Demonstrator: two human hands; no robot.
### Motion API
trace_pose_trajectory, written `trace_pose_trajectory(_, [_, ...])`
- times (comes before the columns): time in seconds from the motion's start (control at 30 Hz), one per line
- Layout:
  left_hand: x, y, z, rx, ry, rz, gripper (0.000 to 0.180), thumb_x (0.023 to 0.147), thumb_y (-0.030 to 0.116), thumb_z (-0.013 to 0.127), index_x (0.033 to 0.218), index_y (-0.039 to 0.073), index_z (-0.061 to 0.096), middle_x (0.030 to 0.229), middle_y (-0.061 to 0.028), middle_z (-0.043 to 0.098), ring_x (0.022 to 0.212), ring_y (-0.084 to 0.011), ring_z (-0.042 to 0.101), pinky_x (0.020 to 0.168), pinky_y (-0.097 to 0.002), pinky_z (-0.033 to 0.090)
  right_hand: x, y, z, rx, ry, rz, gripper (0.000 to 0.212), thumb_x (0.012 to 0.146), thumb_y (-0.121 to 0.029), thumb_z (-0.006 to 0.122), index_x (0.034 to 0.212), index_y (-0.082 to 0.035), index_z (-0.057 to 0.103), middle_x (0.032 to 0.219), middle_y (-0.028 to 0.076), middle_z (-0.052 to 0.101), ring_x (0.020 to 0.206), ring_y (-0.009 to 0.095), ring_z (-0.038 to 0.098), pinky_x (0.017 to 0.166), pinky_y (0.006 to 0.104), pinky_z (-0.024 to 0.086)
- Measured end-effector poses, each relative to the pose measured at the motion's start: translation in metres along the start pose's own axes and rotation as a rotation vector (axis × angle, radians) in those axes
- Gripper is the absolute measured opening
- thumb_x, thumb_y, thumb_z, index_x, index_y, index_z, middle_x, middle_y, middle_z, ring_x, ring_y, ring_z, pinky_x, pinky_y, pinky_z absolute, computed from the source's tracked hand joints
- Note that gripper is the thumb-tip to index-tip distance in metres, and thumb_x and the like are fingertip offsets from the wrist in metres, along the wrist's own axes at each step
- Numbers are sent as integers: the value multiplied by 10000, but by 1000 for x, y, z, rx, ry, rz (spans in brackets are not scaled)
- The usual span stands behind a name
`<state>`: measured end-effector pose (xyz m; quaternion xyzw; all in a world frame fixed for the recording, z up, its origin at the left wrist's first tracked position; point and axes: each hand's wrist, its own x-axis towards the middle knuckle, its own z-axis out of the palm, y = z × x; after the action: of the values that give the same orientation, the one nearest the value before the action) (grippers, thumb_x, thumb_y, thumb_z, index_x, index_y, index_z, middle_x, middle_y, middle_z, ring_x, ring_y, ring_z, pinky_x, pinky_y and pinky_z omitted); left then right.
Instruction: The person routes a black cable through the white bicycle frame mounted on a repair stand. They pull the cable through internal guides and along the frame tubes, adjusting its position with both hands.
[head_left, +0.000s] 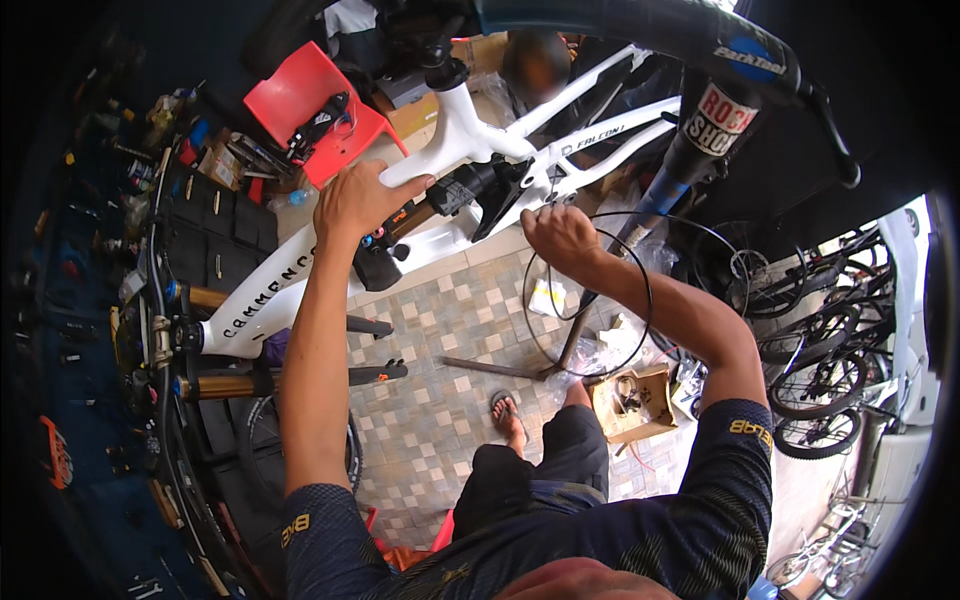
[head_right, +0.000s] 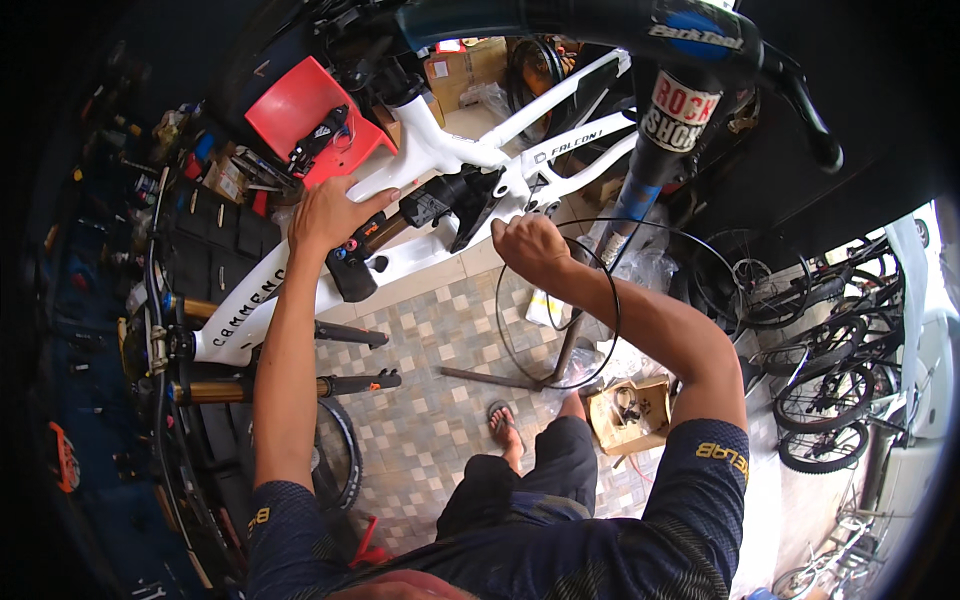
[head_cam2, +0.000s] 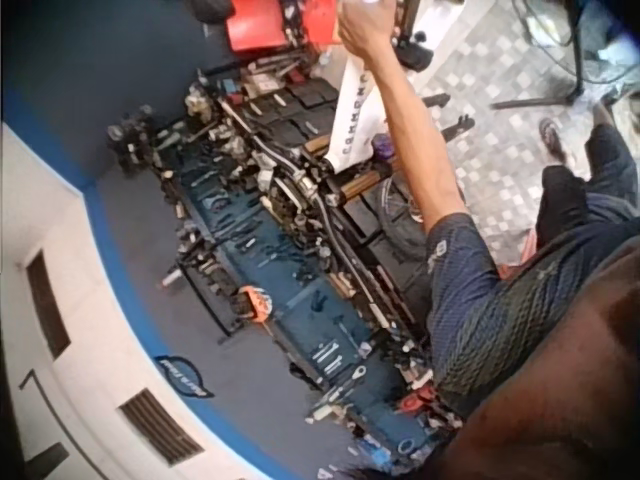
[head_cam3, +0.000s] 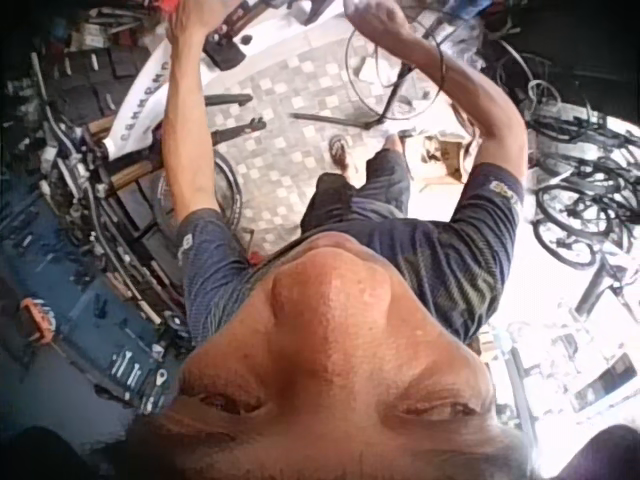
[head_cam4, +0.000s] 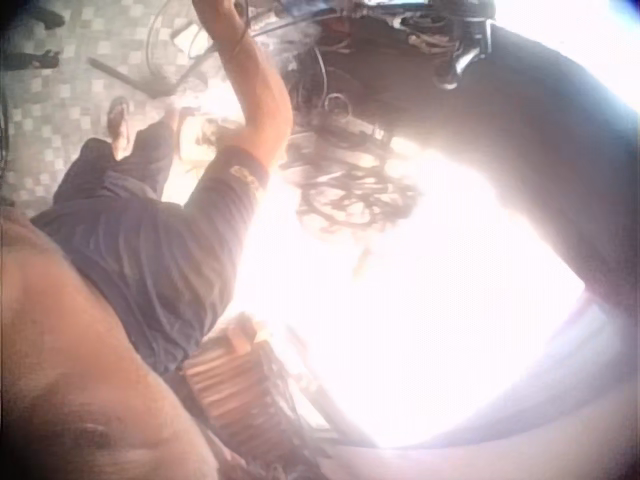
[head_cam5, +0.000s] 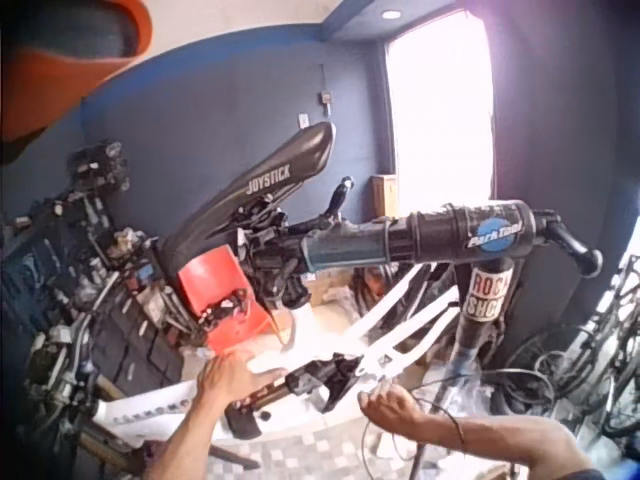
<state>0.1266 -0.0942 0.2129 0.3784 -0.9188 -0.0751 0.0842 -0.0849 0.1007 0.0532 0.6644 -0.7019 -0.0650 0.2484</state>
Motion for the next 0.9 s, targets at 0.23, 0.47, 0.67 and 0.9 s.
trace_pose_trajectory(0.23, [1, 3, -7, -42, -108, -101, 753, 723, 737, 669, 957, 26, 750, 750, -189, 711, 762, -324, 718, 758, -431, 550, 24, 6, -8, 245, -168, 186, 117, 902, -82, 509, 996, -29, 555, 755, 164, 700, 671, 281, 717, 530, 396, 546])
trace_pose_trajectory(0.47, [2, 0, -8, -102, -100, -77, 681, 717, 683, 708, 953, 45, 746, 785, -180, 715, 800, -343, 709, 740, -437, 552, -9, 8, -7, 627, -214, 729, 280, 896, -117, 491, 1121, 27, 575, 858, 266, 685, 841, 396, 695, 723, 486, 541])
trace_pose_trajectory(0.67, [6, -4, 1, -67, -59, -29, 738, 736, 739, 661, 913, 28, 753, 700, -168, 701, 707, -294, 715, 726, -415, 551, -47, -9, 65, 1361, 176, 1275, 337, 938, -210, 505, 1145, -17, 688, 628, 49, 599, 536, 147, 561, 517, 330, 428])
trace_pose_trajectory(0.9, [4, -1, -4, -28, -18, 2, 808, 722, 750, 662, 935, -27, 733, 754, -219, 698, 771, -357, 708, 752, -459, 547, -14, -23, 52, 1311, 211, 1293, 316, 940, -202, 509, 1109, -11, 696, 622, 34, 578, 566, 115, 529, 566, 306, 430])
